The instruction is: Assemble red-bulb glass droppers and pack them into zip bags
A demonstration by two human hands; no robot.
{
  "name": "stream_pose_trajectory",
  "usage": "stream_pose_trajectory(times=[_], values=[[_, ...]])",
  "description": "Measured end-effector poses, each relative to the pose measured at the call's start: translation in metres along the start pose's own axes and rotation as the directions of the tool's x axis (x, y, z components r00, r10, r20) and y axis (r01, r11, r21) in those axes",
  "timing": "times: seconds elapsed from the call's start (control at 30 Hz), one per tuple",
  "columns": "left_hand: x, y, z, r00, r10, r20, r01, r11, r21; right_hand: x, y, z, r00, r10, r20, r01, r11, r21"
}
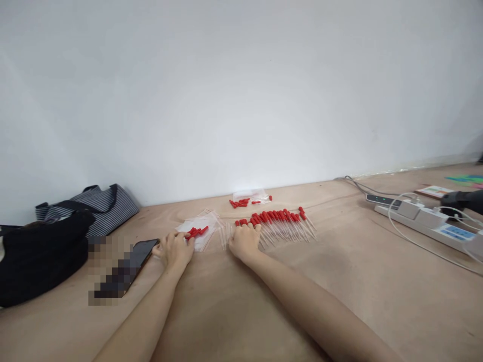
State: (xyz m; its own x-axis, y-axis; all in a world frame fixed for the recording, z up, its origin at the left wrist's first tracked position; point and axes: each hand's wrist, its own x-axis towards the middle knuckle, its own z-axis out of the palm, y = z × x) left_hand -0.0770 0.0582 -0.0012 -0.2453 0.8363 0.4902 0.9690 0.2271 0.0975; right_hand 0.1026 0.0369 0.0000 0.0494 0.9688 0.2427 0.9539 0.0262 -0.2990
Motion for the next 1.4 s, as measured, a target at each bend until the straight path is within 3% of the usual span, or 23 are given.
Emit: stream_pose_trajectory(times=[0.23, 0.43, 0.53, 0.63, 0.73, 0.83, 0.93, 1.17, 1.3, 1.4], values=[[-0.008, 0.007, -0.006, 0.997, 0.067, -0.027, -0.068, 0.998, -0.009, 0.013, -0.011, 0.003, 0.993, 0.07, 0.093, -0.067, 0.997, -0.037], [-0.03, 0.025, -0.018, 0.96, 0.275, -0.043, -0.279, 0.946, -0.165, 0.001, -0.005, -0.014, 0.995, 0.036, 0.095, -0.033, 0.999, -0.032], [-0.046, 0.036, -0.025, 0.909, 0.417, -0.027, -0.407, 0.87, -0.279, -0.016, 0.027, -0.026, 0.997, -0.057, 0.051, 0.059, 0.998, -0.031], [-0.065, 0.047, -0.032, 0.822, 0.568, -0.02, -0.531, 0.755, -0.384, -0.04, 0.076, -0.035, 0.967, -0.253, -0.016, 0.252, 0.966, -0.047], [-0.081, 0.056, -0.038, 0.739, 0.673, -0.021, -0.603, 0.648, -0.466, -0.061, 0.123, -0.04, 0.923, -0.383, -0.033, 0.383, 0.924, -0.013], [-0.089, 0.06, -0.041, 0.685, 0.728, -0.003, -0.627, 0.587, -0.512, -0.073, 0.149, -0.044, 0.904, -0.427, -0.032, 0.428, 0.903, 0.042], [-0.092, 0.062, -0.041, 0.686, 0.727, 0.03, -0.609, 0.596, -0.524, -0.075, 0.154, -0.049, 0.9, -0.435, -0.019, 0.434, 0.896, 0.09], [-0.094, 0.065, -0.034, 0.712, 0.701, 0.038, -0.592, 0.629, -0.504, -0.066, 0.141, -0.048, 0.904, -0.427, -0.016, 0.422, 0.888, 0.185], [-0.095, 0.071, -0.034, 0.704, 0.709, 0.039, -0.6, 0.624, -0.5, -0.065, 0.137, -0.035, 0.941, -0.338, -0.027, 0.333, 0.904, 0.268], [-0.096, 0.074, -0.035, 0.71, 0.704, 0.034, -0.59, 0.62, -0.518, -0.068, 0.136, -0.03, 0.952, -0.29, -0.101, 0.307, 0.908, 0.285]])
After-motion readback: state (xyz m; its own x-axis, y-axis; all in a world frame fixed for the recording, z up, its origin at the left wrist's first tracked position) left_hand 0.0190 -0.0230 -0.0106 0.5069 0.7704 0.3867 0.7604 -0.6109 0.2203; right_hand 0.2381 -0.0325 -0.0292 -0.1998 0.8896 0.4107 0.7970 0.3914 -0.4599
